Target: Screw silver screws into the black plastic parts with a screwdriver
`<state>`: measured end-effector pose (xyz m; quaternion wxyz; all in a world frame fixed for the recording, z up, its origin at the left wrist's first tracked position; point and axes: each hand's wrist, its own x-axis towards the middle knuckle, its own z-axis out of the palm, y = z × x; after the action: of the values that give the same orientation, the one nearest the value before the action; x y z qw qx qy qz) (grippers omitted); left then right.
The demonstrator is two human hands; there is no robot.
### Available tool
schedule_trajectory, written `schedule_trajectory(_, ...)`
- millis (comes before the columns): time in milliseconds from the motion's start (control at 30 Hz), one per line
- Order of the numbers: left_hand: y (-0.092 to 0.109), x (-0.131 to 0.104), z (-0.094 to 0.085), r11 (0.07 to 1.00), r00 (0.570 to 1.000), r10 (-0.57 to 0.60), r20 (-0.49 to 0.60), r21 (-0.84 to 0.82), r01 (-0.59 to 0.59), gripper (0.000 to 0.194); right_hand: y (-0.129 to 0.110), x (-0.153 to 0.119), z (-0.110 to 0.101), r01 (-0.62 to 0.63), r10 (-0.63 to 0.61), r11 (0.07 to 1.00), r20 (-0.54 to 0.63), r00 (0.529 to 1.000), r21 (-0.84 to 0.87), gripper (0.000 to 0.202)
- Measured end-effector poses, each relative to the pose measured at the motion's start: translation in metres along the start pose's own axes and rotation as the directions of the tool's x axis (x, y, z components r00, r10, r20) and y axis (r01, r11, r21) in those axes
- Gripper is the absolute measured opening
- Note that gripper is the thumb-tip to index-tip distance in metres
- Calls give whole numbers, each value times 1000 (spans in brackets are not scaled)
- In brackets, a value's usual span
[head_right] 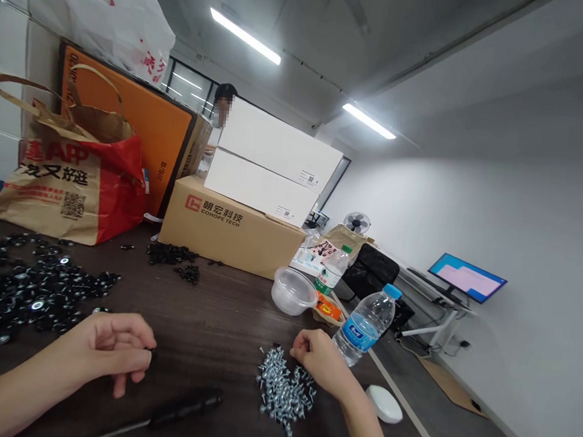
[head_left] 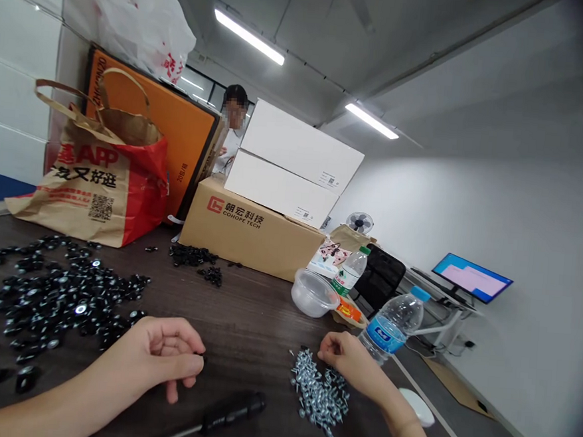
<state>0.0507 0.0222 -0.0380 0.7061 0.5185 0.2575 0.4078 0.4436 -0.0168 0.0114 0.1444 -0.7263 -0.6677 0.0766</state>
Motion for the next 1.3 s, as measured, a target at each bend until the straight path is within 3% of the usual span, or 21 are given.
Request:
schedule_trajectory(133,1,-3,2,999,999,10,51,-42,-8,25,-6,1,-3,34,-35,999,-96,995,-11,11)
schedule_trajectory(233,0,-6,2,999,1000,2,25,-43,-1,27,-15,1,-8,61,-60,998,-171,983,0,13)
schedule_trajectory(500,1,-6,2,998,996,-62,69,3,62,23,-51,-13,-10,206,-166,969,-257,952,139,21)
schedule_trajectory(733,-2,-5,4,994,990,-94,109,-44,100,28,-114,-39,15,424,-382,862,-195,903,279,13)
schedule_trajectory(867,-2,-11,10,991,979,-119,164,-47,128,22,-140,-54,35,434,-449,771,-87,890,465,6)
schedule_trajectory(1033,-4,-16,16,983,970,-169,175,-37,178,24,-148,-57,49,429,-513,661,-47,857,616,15)
schedule_trajectory(1300,-20,-14,16,990,982,-140,126,-13,143,27,-149,-55,51,439,-559,628,-21,829,643,8)
